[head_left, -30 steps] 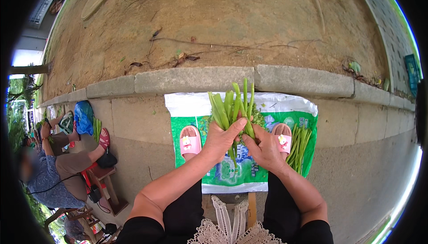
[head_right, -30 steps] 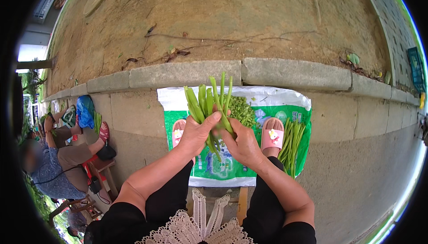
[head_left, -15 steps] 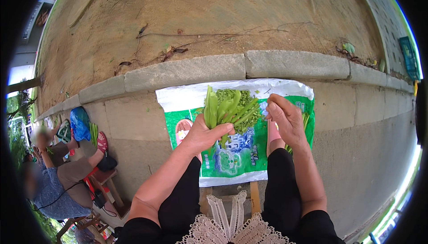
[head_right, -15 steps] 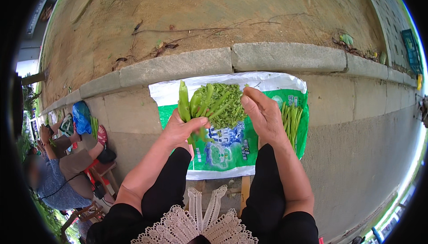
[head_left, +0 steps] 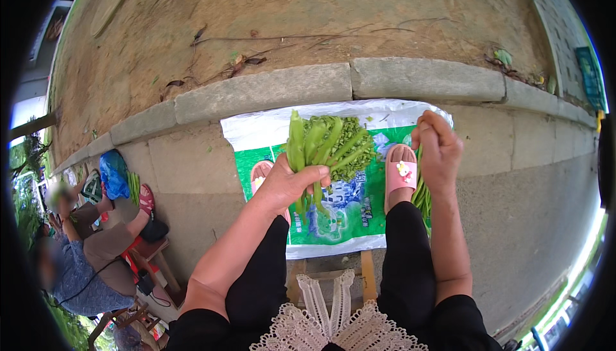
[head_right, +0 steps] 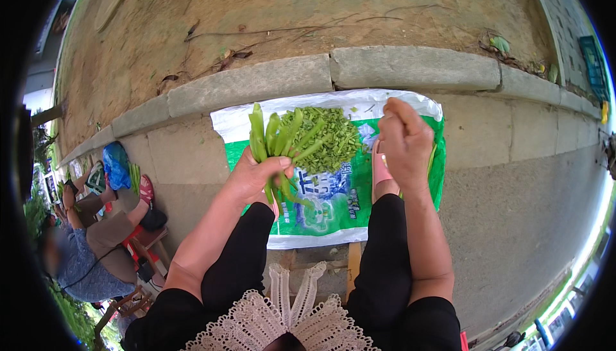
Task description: The person picks and cleans green vegetables by hand. They hold a bunch of stalks and remove smaller pieces, placing them onto a white bag spread across their lap.
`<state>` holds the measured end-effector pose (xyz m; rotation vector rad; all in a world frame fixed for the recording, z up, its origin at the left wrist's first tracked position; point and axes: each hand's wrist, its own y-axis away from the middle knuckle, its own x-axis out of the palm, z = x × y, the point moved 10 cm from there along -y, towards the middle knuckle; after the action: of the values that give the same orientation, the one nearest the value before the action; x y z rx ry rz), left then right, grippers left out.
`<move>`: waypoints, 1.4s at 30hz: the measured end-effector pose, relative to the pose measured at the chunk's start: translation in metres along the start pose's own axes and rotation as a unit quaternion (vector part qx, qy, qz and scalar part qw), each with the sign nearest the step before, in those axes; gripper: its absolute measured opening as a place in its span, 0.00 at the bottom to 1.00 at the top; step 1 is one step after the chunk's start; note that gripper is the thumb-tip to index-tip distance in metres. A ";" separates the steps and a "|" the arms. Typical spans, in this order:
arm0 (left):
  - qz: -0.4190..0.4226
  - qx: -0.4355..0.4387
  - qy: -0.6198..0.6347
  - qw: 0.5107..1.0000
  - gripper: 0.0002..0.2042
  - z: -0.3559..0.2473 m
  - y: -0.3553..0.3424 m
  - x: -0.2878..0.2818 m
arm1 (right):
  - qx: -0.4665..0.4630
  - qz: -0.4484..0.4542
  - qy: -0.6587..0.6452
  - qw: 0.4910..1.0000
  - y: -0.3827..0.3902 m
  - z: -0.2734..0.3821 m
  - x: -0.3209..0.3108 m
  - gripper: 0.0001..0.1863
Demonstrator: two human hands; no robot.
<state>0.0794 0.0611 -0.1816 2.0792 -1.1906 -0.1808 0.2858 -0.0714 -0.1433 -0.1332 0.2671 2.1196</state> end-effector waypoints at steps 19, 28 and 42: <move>0.036 -0.020 -0.020 0.999 0.10 0.004 -0.003 0.016 | 0.242 0.270 -0.162 0.918 0.045 -0.027 0.099 0.16; -0.047 -0.010 0.120 0.992 0.11 0.013 -0.015 -0.009 | 0.208 0.138 -0.237 0.939 0.027 -0.039 0.067 0.12; -0.160 0.070 0.113 0.978 0.08 -0.005 -0.007 -0.071 | 0.171 0.024 -0.481 0.860 -0.001 -0.058 -0.027 0.12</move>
<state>0.0467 0.1221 -0.1979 2.3358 -0.7482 -0.0057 0.3001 -0.1071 -0.1945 1.1236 0.0329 1.8908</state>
